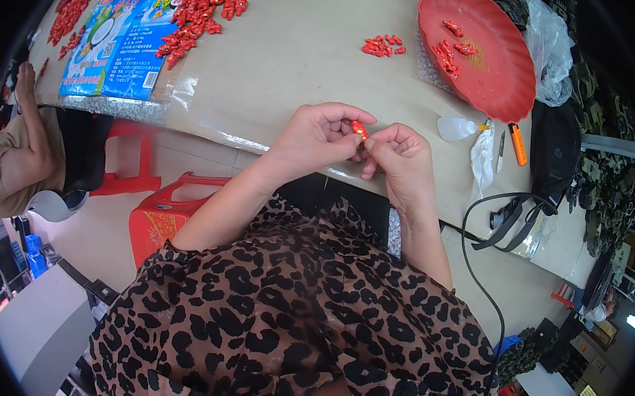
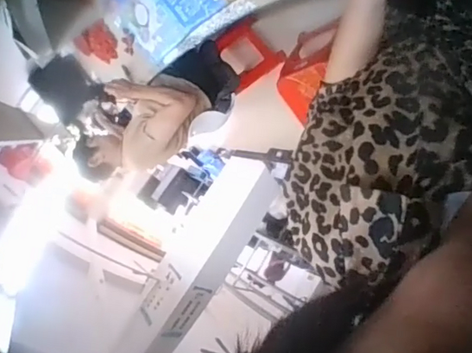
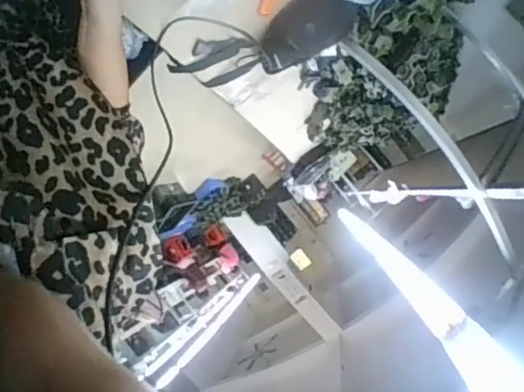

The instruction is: The person assembles small figurines by applying glue to plastic pieces using a squeeze bottle and pressing the pieces together by hand.

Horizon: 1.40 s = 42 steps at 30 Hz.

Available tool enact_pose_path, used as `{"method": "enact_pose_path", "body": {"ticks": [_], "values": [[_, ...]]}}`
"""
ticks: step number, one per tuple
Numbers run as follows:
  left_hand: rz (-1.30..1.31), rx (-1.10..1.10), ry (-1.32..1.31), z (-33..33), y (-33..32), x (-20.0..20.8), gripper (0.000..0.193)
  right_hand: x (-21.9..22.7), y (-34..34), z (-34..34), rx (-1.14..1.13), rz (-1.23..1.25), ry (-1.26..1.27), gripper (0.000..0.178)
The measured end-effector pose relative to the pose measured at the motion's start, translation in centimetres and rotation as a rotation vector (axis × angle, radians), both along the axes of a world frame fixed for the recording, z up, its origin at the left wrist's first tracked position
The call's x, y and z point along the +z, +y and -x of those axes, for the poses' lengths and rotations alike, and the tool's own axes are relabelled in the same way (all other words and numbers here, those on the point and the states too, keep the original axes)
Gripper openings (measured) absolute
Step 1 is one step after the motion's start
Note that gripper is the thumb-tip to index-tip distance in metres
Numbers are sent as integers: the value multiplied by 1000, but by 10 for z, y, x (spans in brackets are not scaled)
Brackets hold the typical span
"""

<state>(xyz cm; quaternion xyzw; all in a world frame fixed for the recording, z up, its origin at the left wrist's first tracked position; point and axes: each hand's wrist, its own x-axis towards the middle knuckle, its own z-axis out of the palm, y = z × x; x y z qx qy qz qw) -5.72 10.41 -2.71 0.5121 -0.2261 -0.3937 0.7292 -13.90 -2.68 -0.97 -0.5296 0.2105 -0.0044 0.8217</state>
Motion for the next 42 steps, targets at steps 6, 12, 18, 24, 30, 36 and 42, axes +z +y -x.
{"method": "enact_pose_path", "body": {"ticks": [6, 12, 18, 24, 30, 36, 42], "values": [[4, -2, -5, 0, 1, 2, 26, -1, 1, 1, -4, -8, -8, 5], [1, 0, 17, 1, 1, 2, 27, -2, 1, 1, -2, 0, -9, 5], [64, 41, 44, 3, 1, 2, 24, -8, -1, 3, -10, -18, -86, 9], [147, 69, -64, 2, 0, -2, 19, -10, -2, 3, -50, -77, -171, 12], [166, 54, -113, 1, 0, -5, 18, -12, -2, 4, -44, -73, -183, 13], [171, 70, -120, 2, -1, -1, 18, -11, 0, 4, -75, -66, -183, 12], [-29, 60, 15, 3, 0, 9, 21, -9, -2, 5, -48, -47, -138, 7]]}}
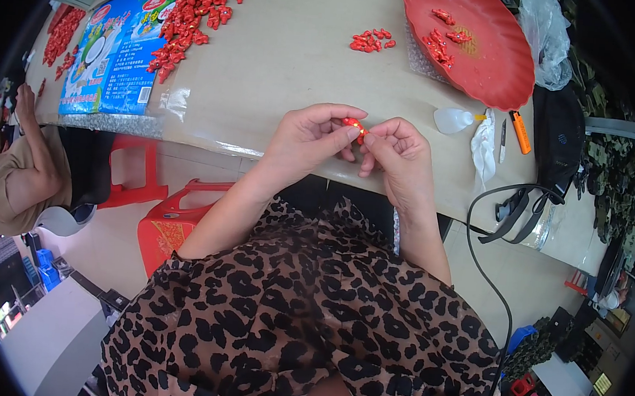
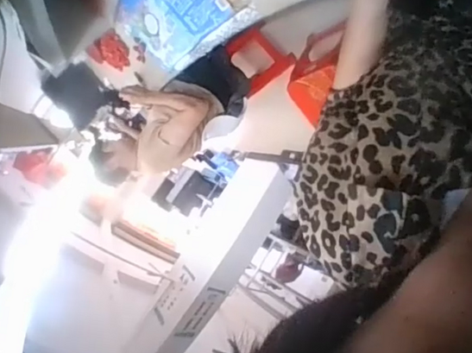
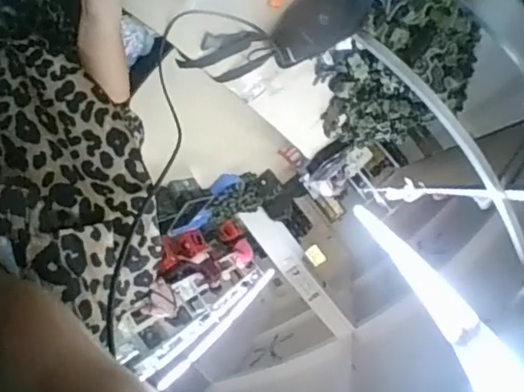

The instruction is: The person assembles small figurines by applying glue to plastic pieces using a squeeze bottle and pressing the pieces together by hand.

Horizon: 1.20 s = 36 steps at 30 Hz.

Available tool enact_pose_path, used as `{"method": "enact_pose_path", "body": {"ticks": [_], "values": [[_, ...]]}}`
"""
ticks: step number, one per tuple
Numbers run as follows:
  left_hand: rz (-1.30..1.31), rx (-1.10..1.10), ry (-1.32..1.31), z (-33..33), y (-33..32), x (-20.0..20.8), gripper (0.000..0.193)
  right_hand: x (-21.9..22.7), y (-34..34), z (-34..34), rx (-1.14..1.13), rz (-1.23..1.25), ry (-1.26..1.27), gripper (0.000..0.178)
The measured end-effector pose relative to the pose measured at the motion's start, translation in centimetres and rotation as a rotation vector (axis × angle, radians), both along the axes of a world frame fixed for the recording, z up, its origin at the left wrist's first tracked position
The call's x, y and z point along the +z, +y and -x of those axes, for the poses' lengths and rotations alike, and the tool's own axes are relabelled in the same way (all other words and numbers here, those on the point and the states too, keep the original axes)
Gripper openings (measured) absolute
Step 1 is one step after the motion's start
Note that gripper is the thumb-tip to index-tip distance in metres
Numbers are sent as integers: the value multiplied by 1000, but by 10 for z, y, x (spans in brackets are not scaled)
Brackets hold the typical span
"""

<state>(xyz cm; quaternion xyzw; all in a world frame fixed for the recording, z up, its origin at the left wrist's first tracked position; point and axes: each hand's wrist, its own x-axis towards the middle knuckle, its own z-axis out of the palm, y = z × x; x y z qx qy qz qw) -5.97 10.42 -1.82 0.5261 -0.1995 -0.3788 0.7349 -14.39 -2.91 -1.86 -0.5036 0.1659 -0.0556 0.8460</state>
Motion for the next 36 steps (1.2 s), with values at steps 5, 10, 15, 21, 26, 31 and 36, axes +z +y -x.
{"method": "enact_pose_path", "body": {"ticks": [5, 10, 15, 21, 26, 31, 36], "values": [[-26, -21, 13, -1, 0, -1, 24, 4, -2, -2, 49, -49, 63, 6], [-38, -19, 13, 0, -1, -1, 23, 4, -3, -2, 48, -61, 104, 7], [-48, -20, 9, 0, 0, -1, 23, 8, -3, -3, 45, -71, 120, 7], [-29, -19, 13, 0, 0, -3, 23, 7, -2, -3, 51, -64, 126, 7], [-5, -31, -7, 0, 1, -2, 23, 6, -3, -2, 51, -54, 111, 7], [-22, -55, -30, -1, 3, -4, 23, 5, -3, -1, 70, -61, 90, 6], [-23, -65, -15, 0, 3, -4, 22, 7, -3, -1, 74, -68, 105, 6]]}}
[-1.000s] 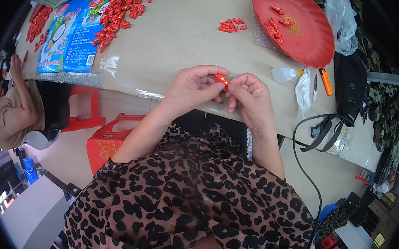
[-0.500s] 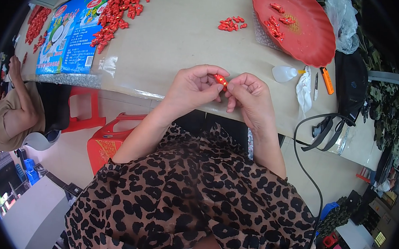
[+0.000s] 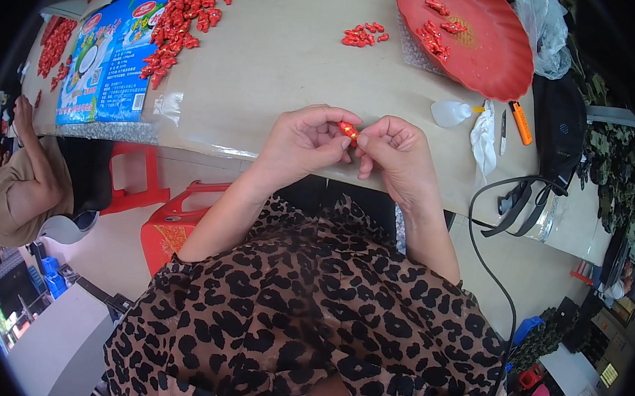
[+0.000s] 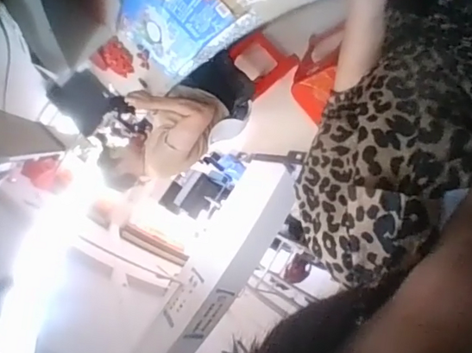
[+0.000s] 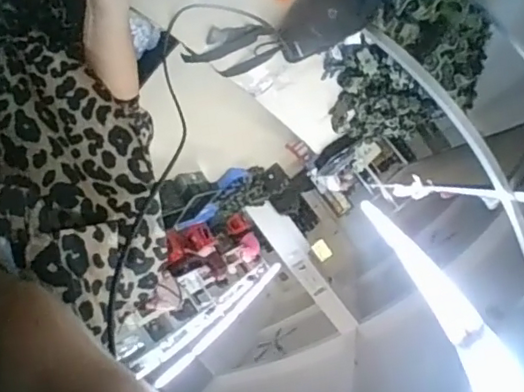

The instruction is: The person assembles small figurines by applying glue to plastic pieces using a squeeze bottle and pressing the pieces together by hand.

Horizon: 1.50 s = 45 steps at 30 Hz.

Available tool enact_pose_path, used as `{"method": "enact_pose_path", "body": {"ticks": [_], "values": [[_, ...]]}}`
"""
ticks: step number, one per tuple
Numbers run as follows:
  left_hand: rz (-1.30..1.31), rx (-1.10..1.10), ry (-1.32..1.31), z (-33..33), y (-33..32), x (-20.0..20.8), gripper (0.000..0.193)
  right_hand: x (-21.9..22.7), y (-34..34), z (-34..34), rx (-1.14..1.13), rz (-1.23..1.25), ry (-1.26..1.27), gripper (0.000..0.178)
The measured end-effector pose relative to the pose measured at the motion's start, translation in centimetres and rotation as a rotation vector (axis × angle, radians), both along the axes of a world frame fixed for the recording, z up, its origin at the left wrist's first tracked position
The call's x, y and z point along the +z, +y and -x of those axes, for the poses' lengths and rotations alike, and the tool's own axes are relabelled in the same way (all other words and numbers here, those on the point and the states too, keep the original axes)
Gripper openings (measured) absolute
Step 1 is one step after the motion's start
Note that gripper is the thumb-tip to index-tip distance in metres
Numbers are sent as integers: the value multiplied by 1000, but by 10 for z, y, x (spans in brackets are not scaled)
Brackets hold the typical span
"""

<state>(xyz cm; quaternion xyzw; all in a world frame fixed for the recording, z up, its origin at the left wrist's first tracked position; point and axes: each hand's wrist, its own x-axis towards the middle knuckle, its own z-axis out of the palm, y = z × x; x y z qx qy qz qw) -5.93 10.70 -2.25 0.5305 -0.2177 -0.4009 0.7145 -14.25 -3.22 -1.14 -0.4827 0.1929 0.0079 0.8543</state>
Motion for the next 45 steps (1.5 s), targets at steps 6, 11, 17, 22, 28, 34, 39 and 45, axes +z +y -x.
{"method": "enact_pose_path", "body": {"ticks": [6, 11, 17, 22, 28, 34, 39, 45], "values": [[15, -1, -23, 0, 1, 1, 22, 0, -1, 0, 19, -14, -8, 6], [43, 21, -20, 1, 0, -1, 22, 0, -3, -1, 30, -35, -5, 6], [62, 38, -17, 0, -1, 0, 19, 0, -2, -1, 7, -27, -20, 7], [71, 57, -19, 0, -1, -2, 17, -1, -2, -1, 19, -24, -18, 6], [58, 53, -30, 1, 1, -4, 17, -1, -2, -1, 26, -41, -24, 7], [72, 64, -32, 2, 0, -4, 18, 0, -2, -1, 25, -31, -20, 7], [53, 54, -81, 2, 1, -4, 19, 0, -3, -1, 40, -8, -6, 6], [49, 49, -100, 3, 1, -2, 19, 1, -2, -1, 43, 3, 12, 6]]}}
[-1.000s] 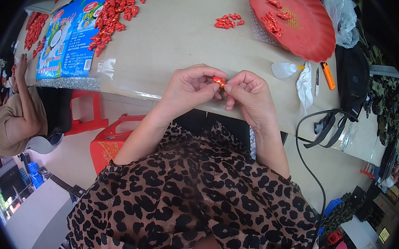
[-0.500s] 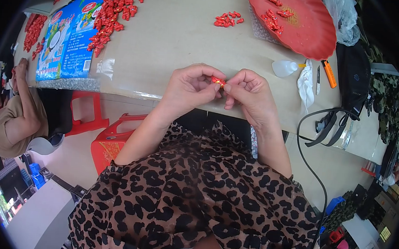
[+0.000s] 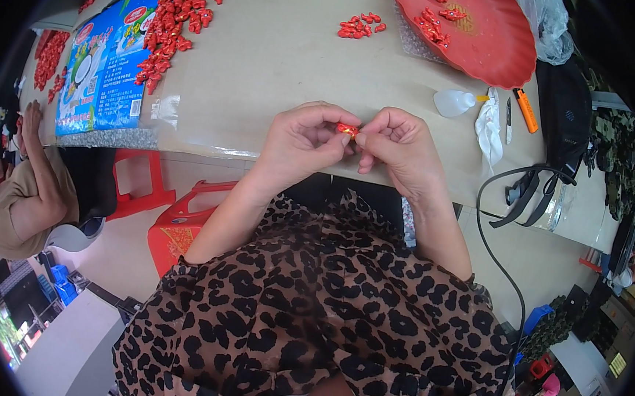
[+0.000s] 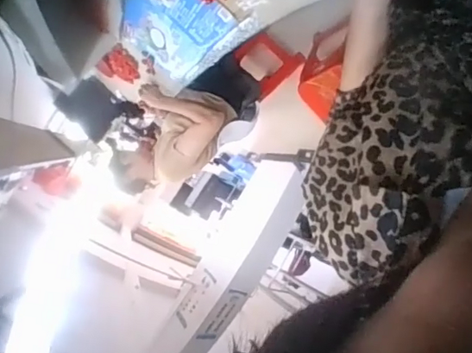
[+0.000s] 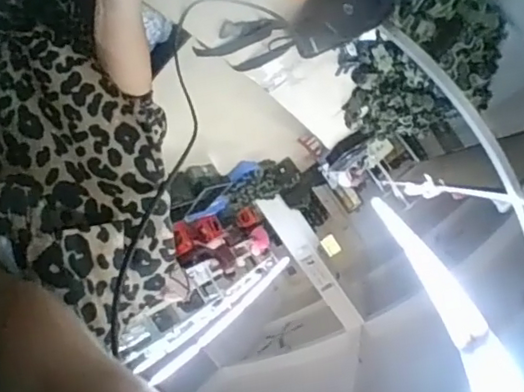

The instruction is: The person assembles small figurines by applying glue to plastic pieces using a squeeze bottle and pressing the pieces together by hand.

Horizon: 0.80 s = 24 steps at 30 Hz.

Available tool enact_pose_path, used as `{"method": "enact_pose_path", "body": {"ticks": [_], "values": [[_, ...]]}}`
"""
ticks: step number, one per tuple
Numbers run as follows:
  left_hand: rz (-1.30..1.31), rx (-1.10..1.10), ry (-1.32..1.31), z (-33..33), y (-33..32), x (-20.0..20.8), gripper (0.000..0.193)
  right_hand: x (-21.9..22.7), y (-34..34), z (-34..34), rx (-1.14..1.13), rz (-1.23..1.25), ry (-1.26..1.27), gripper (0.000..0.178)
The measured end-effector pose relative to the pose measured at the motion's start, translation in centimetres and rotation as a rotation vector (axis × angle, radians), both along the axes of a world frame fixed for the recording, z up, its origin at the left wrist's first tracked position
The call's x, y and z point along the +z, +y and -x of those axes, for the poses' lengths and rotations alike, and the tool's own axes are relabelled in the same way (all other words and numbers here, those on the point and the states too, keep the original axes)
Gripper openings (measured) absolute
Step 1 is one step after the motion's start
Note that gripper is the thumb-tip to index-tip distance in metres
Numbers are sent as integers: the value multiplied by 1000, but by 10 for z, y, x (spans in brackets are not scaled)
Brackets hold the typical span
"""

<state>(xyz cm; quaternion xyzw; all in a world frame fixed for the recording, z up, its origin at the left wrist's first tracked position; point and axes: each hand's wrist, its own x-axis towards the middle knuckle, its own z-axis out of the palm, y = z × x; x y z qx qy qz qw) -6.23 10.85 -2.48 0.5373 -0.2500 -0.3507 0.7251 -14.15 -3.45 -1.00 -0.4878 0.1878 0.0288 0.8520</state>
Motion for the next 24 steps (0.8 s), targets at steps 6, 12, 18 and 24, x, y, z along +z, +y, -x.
{"method": "enact_pose_path", "body": {"ticks": [6, 12, 18, 24], "values": [[-5, 0, -5, 0, 0, 0, 19, -1, 1, 0, -3, 5, 5, 6], [-10, 5, -5, 0, -1, 1, 19, 0, 0, -1, -7, 20, 7, 6], [-10, 7, 0, 0, 0, -2, 18, -1, 1, 0, -3, 24, 1, 6], [-15, 25, 97, -1, -4, 5, 21, -6, 2, 0, -46, 6, -39, 7]]}}
